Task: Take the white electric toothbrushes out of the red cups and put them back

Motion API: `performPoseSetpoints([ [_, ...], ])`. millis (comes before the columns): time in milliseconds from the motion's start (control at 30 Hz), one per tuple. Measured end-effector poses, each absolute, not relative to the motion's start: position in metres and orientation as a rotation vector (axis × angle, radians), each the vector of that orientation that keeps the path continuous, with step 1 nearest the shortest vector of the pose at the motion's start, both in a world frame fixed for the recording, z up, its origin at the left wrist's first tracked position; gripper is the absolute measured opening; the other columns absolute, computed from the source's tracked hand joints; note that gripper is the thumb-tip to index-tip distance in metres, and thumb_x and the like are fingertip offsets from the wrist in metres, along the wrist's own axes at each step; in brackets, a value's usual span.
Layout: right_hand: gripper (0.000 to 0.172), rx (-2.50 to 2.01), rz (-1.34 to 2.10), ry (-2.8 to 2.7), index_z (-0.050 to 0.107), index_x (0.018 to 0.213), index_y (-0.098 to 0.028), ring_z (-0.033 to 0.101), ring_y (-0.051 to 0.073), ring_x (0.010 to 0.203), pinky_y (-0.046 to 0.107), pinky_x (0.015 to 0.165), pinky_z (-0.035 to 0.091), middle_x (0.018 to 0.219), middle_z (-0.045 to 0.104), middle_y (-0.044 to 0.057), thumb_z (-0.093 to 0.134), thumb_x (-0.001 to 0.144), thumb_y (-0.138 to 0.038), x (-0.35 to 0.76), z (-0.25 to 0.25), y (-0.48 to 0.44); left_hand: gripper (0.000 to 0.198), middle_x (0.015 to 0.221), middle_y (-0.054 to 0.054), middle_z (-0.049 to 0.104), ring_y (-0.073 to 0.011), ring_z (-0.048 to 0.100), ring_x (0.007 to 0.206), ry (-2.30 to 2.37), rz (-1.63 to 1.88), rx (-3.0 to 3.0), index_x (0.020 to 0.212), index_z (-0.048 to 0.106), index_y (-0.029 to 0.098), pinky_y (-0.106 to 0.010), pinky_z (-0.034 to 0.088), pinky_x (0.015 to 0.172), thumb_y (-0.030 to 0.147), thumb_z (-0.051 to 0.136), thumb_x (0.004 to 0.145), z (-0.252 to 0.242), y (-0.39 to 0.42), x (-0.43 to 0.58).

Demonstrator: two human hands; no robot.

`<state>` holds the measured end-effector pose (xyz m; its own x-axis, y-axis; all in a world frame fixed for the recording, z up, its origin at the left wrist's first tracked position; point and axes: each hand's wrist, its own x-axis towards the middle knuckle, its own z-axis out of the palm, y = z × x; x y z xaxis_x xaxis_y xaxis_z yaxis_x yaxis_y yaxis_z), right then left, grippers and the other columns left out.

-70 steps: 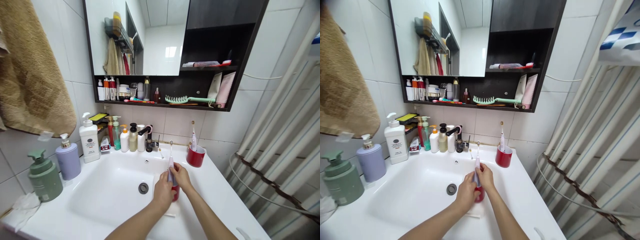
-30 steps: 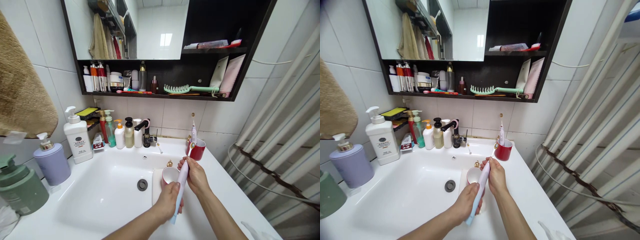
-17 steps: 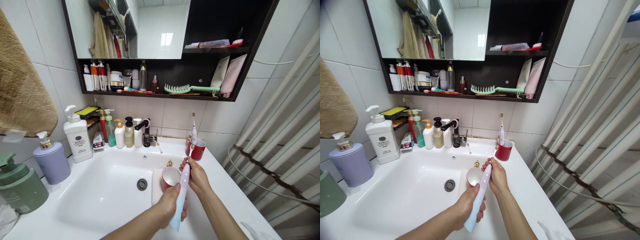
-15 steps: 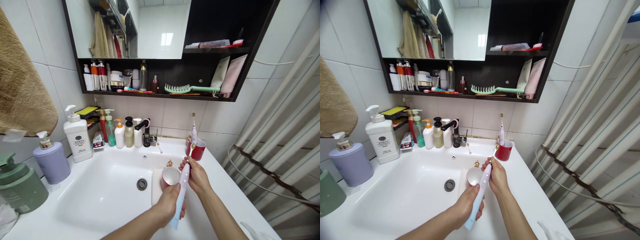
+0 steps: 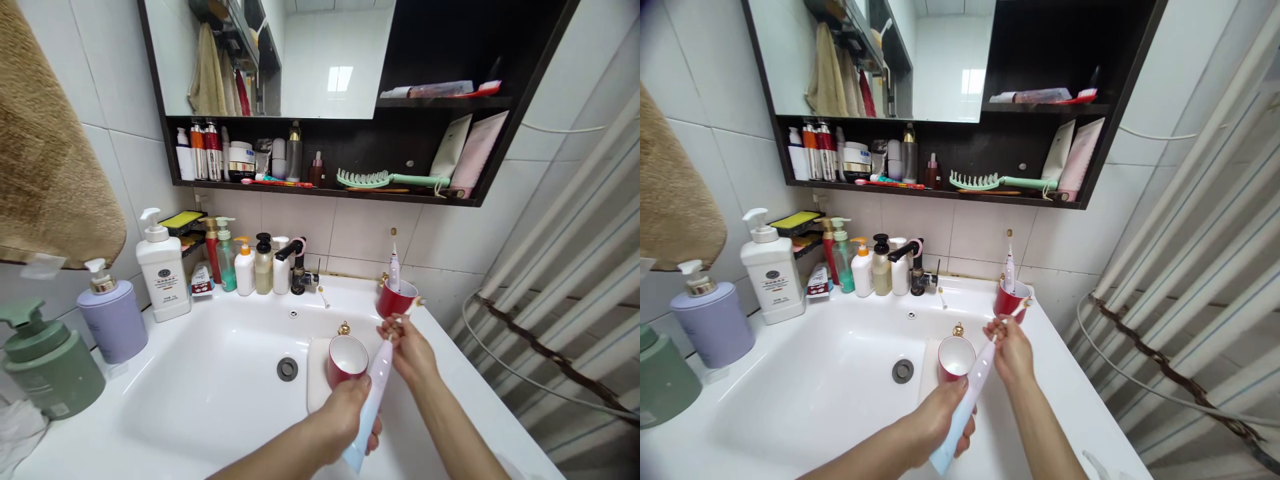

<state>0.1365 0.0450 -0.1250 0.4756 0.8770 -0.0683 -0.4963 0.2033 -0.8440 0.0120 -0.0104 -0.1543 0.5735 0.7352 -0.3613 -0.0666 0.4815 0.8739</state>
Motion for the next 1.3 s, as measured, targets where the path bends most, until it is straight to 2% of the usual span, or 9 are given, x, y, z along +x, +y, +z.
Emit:
performPoseSetpoints([
  [200,0.021,-1.464,0.734,-1.042,0.054,0.067,-0.016,0.043,0.009,0.039,0.024,0.04,0.038,0.043,0.044,-0.004,0.046,0.058,-0.033,0.135,-0.141,0.076,0.046,0.043,0.005,0.039,-0.0051,0.033,0.032,0.887,0.804,0.739,0.069,0.037,0.016,-0.02,0.024,0.038,0.06,0.024,0.063,-0.149,-0.004,0.01],
  [333,0.009,-1.671,0.617,-1.186,0.049,0.048,-0.018,0.047,0.013,0.041,0.027,0.044,0.037,0.038,0.046,-0.002,0.048,0.054,-0.025,0.112,-0.151,0.121,0.048,0.043,0.005,0.038,-0.0043,0.031,0.032,0.928,0.874,0.535,0.071,0.039,0.015,-0.019,0.021,0.038,0.06,0.024,0.063,-0.147,0.006,0.007],
  [467,0.019,-1.863,0.447,-1.283,0.041,0.033,-0.02,0.052,0.019,0.056,0.029,0.052,0.035,0.038,0.048,0.002,0.05,0.049,-0.018,0.103,-0.151,0.16,0.049,0.043,0.005,0.039,-0.0053,0.032,0.031,0.904,0.892,0.513,0.078,0.04,0.015,-0.019,0.021,0.037,0.059,0.025,0.063,-0.155,0.01,0.011],
  [600,0.02,-1.995,0.369,-1.37,0.04,0.031,-0.02,0.052,0.023,0.064,0.029,0.052,0.034,0.048,0.053,0.007,0.049,0.048,-0.014,0.103,-0.152,0.179,0.052,0.042,0.005,0.038,-0.0059,0.031,0.029,0.901,0.865,0.5,0.085,0.04,0.015,-0.02,0.022,0.037,0.059,0.022,0.064,-0.156,0.012,0.014],
  [867,0.01,-2.018,0.292,-1.544,0.055,0.057,-0.02,0.051,0.023,0.074,0.032,0.058,0.034,0.071,0.057,0.01,0.047,0.056,-0.025,0.088,-0.151,0.18,0.058,0.042,0.004,0.04,-0.0067,0.032,0.029,0.904,0.911,0.555,0.091,0.037,0.015,-0.02,0.023,0.036,0.062,0.022,0.061,-0.147,0.015,0.011],
  [1000,0.008,-1.965,0.364,-1.577,0.054,0.053,-0.016,0.05,0.026,0.076,0.034,0.062,0.034,0.07,0.057,0.01,0.051,0.047,-0.012,0.072,-0.15,0.182,0.054,0.041,0.005,0.038,-0.0057,0.031,0.029,0.911,0.951,0.53,0.08,0.038,0.014,-0.02,0.022,0.036,0.062,0.021,0.062,-0.146,0.015,0.008],
  [1100,0.01,-1.912,0.474,-1.511,0.053,0.053,-0.015,0.051,0.025,0.074,0.034,0.062,0.036,0.067,0.057,0.01,0.051,0.047,-0.007,0.071,-0.144,0.174,0.05,0.044,0.005,0.039,-0.0051,0.032,0.031,0.897,0.966,0.536,0.077,0.037,0.014,-0.019,0.022,0.036,0.06,0.023,0.062,-0.146,0.013,0.007],
  [1200,0.007,-1.813,0.624,-1.409,0.053,0.061,-0.015,0.053,0.02,0.065,0.03,0.057,0.039,0.061,0.057,0.008,0.049,0.055,-0.016,0.086,-0.13,0.147,0.048,0.046,0.005,0.04,-0.0051,0.032,0.03,0.89,0.929,0.611,0.079,0.036,0.015,-0.019,0.023,0.036,0.058,0.023,0.064,-0.144,0.008,0.005],
  [1300,0.017,-1.685,0.739,-1.3,0.051,0.072,-0.015,0.053,0.013,0.056,0.025,0.053,0.042,0.061,0.057,0.005,0.041,0.066,-0.027,0.109,-0.117,0.103,0.046,0.044,0.005,0.039,-0.0057,0.033,0.03,0.886,0.857,0.748,0.076,0.036,0.016,-0.02,0.024,0.035,0.058,0.023,0.064,-0.143,0.0,0.005],
])
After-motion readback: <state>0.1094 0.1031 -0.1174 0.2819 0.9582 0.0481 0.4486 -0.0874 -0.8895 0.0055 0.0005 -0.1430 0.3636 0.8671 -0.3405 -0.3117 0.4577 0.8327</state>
